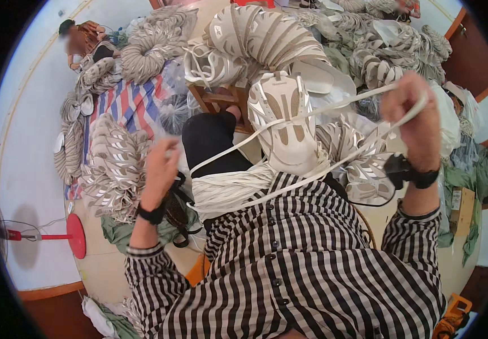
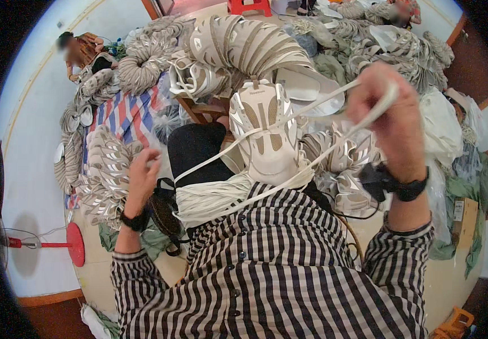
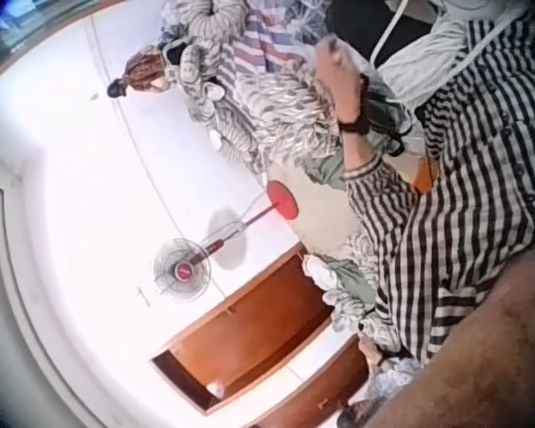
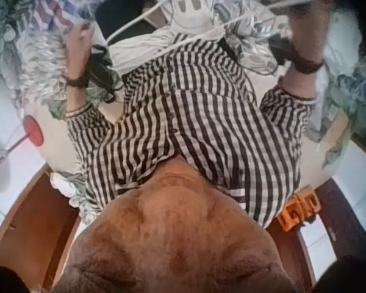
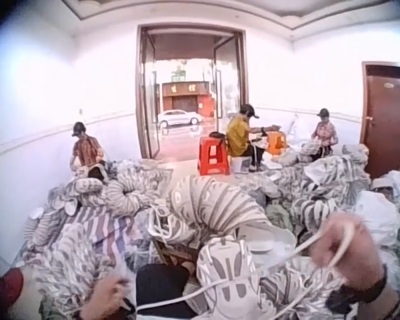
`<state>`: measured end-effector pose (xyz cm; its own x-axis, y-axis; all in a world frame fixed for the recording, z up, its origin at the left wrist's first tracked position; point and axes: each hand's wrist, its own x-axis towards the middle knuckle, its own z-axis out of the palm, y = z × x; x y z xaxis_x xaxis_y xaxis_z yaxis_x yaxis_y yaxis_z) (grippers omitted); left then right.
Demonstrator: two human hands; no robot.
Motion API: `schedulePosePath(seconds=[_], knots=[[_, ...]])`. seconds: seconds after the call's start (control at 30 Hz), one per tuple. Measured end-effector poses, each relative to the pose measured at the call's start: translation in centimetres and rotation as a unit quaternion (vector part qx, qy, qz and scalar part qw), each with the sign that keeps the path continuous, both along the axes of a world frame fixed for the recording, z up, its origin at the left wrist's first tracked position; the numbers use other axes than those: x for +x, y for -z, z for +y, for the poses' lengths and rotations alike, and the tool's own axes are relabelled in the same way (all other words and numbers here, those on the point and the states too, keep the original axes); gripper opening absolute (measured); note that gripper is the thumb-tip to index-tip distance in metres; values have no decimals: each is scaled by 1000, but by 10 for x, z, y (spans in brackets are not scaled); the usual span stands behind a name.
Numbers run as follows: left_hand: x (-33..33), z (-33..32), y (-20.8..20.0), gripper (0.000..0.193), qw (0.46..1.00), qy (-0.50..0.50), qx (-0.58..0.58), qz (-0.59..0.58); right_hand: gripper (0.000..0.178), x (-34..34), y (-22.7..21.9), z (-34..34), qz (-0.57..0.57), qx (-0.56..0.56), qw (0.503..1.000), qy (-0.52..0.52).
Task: Lacing a white and tan athletic shoe while sitting among many shoe components.
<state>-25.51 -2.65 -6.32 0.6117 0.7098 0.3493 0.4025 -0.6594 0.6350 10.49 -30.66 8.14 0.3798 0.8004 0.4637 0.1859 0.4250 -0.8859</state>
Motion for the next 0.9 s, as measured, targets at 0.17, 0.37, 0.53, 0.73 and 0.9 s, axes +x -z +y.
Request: schedulePosePath(seconds=[0.17,0.37,0.53,0.73,0.9], knots=[[99,-44,9,36,976,214,19,42,35,68,-37,-58,22,31,992,119],[104,-37,47,23,967,202,2,156,39,189,-10,-127,-43,-139,883,447],[77,-31,15,12,987,133,-1,89,30,225,80,-160,-271,-193,805,490],[48,-15,11,17,985,124,91,74,36,49,129,-7,-269,-269,912,153],[15,-17,4,30,977,63,150,136,28,26,197,46,-373,-208,896,120]])
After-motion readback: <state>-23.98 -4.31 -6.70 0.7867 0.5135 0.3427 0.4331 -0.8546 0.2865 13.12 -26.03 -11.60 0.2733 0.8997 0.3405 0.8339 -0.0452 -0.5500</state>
